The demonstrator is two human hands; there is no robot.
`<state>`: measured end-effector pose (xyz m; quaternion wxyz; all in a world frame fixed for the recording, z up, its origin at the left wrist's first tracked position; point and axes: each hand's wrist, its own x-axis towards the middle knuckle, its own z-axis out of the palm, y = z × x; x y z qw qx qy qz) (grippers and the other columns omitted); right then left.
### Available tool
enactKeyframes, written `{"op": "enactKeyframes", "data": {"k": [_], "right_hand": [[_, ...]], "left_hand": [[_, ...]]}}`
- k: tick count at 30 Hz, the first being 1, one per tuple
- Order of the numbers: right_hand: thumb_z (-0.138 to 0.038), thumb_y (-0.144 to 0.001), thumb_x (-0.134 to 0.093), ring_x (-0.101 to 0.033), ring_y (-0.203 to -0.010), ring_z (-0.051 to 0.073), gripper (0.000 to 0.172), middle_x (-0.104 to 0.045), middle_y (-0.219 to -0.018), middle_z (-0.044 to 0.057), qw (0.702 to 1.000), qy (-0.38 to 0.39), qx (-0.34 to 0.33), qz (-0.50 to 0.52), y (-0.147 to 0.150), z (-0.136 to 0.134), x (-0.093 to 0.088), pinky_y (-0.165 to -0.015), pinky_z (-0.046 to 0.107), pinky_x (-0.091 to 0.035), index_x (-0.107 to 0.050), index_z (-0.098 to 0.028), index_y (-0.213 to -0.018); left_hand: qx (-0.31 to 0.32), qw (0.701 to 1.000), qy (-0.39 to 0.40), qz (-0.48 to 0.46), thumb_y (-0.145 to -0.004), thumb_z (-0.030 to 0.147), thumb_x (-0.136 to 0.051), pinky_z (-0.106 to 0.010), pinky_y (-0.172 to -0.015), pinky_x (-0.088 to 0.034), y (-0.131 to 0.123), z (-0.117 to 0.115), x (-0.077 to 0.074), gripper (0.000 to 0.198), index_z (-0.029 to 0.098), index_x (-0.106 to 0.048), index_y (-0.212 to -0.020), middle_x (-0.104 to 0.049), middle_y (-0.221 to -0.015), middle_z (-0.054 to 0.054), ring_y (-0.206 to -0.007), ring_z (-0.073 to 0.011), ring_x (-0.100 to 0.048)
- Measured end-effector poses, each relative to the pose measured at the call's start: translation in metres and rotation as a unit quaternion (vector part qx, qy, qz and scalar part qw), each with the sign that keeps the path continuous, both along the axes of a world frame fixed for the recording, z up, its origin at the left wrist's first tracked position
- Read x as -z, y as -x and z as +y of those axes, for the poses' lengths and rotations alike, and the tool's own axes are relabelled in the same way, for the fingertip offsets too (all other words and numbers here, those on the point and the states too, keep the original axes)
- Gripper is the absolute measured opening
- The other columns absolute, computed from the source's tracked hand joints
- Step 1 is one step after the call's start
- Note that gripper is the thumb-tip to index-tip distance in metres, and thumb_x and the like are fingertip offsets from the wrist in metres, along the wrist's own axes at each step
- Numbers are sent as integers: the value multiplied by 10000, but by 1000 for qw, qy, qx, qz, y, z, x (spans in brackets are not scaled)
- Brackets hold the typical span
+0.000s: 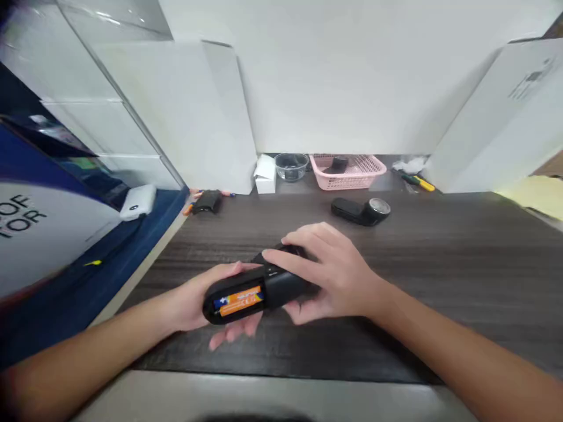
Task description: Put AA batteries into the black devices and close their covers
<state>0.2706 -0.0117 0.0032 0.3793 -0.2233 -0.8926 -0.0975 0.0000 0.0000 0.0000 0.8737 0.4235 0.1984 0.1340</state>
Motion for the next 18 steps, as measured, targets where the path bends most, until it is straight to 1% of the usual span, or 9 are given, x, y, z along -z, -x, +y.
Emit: {"op": "enactKeyframes", "data": {"k": [2, 4, 7, 10, 12, 15, 17, 18], "right_hand": [[-331, -848, -779, -666, -1161, 304, 604, -658, -1312, 156, 1000, -19, 15, -5, -2, -1, 0, -982, 488, -545, -630, -203, -1419], [-311, -861, -793, -653, -1220, 319, 607, -644, -1370, 154, 999, -31, 25, -7, -4, -2, 1, -1020, 500, -538, -620, -227, -1437], [-328, -893, -811, -625, -1305, 337, 628, -615, -1456, 146, 999, -36, 31, -4, -5, 0, 5, -1081, 517, -522, -592, -256, -1477], [-334, -907, -820, -576, -1395, 357, 692, -572, -1526, 139, 999, -18, 44, 4, -3, 3, 10, -1147, 550, -488, -540, -293, -1539], [-271, -916, -795, -550, -1433, 363, 725, -551, -1555, 134, 997, 11, 72, 22, 2, 4, 12, -1174, 577, -468, -499, -320, -1577], [-191, -932, -718, -552, -1435, 343, 727, -556, -1551, 131, 986, 92, 111, 84, 12, 2, 12, -1187, 581, -470, -463, -318, -1600], [-184, -930, -699, -570, -1418, 316, 705, -585, -1521, 130, 974, 145, 108, 134, 17, -2, 10, -1176, 536, -500, -471, -285, -1589], [-193, -926, -707, -579, -1411, 308, 691, -600, -1506, 128, 970, 159, 101, 151, 19, -4, 8, -1173, 515, -509, -486, -269, -1575]], "left_hand": [[-19, 1000, -20, -3, -925, 657, -700, -195, -428, -584, 0, 1, -3, 588, 101, -704, -1116, -778, -815, -134, -601, -168, -700], [-31, 999, -35, 2, -886, 634, -765, -207, -453, -601, 1, 2, -5, 585, 126, -681, -1165, -791, -856, -133, -631, -176, -719], [-32, 998, -45, 22, -826, 609, -841, -235, -503, -629, 2, 1, -6, 686, 157, -629, -1295, -805, -941, -148, -687, -192, -747], [-44, 996, -67, 32, -792, 553, -894, -237, -546, -636, 2, 0, -7, 725, 177, -623, -1349, -806, -1021, -159, -761, -214, -774], [-54, 995, -80, 29, -794, 504, -906, -242, -578, -643, 3, 1, -7, 686, 188, -648, -1345, -803, -1083, -162, -815, -227, -784], [-76, 994, -81, 17, -842, 414, -870, -285, -631, -673, 2, 4, -5, 563, 193, -692, -1328, -786, -1192, -169, -922, -255, -787], [-100, 993, -63, 0, -894, 393, -800, -317, -643, -684, 1, 6, -2, 475, 172, -719, -1306, -777, -1222, -182, -977, -288, -784], [-111, 992, -51, -10, -923, 394, -756, -333, -647, -688, -1, 6, -1, 439, 153, -732, -1289, -775, -1220, -192, -1000, -306, -782]]}}
